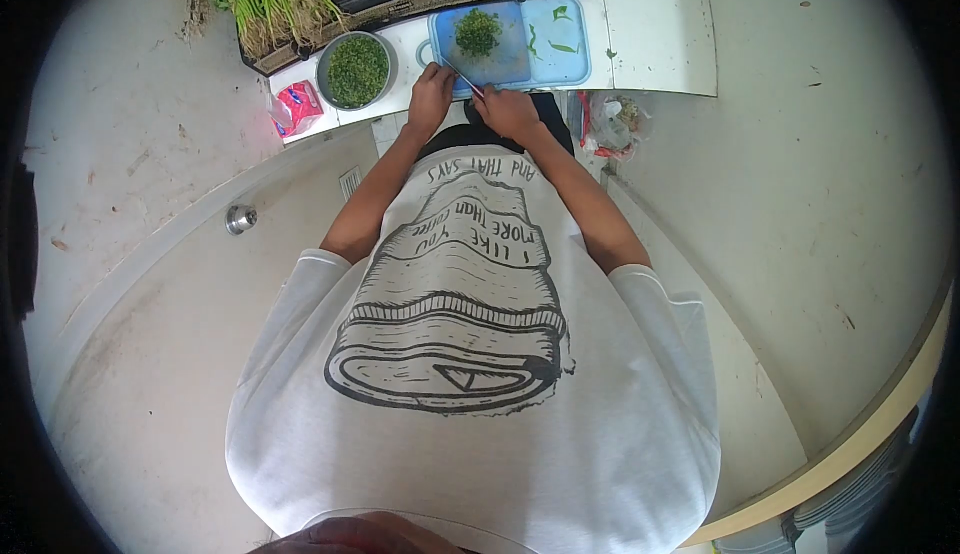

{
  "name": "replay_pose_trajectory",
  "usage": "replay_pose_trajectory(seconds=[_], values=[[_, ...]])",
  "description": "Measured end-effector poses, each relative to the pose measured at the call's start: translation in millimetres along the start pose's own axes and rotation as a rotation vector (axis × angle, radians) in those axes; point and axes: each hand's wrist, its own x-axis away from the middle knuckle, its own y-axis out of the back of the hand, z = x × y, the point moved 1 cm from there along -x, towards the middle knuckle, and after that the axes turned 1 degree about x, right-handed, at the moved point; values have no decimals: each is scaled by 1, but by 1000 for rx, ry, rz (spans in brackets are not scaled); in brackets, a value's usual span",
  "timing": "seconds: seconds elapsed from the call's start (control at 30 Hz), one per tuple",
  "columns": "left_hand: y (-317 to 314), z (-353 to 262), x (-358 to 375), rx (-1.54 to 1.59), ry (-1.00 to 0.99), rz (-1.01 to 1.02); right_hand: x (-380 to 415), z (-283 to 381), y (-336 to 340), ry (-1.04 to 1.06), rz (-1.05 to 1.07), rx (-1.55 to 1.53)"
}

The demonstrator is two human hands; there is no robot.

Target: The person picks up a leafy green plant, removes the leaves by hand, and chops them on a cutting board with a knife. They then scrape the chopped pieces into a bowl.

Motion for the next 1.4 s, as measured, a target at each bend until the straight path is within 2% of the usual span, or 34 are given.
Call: replay_pose_trajectory(seconds=[0.13,0.3,0.4,0.83,1.2,1.4], values=[[-2,6,4,-52,-115,20,-4,1,-2,4,-7,36],[-4,4,5,-104,2,38,4,-6,1,-38,-1,0],[0,3,-1,-89,-29,-37,6,-8,4,-61,14,-28],[3,0,-3,16,36,-21,5,0,4,-10,14,-85],[5,4,4,-60,-101,30,1,-5,2,-25,20,-24],[6,2,2,-26,-13,5,1,-7,2,-25,-13,-36]])
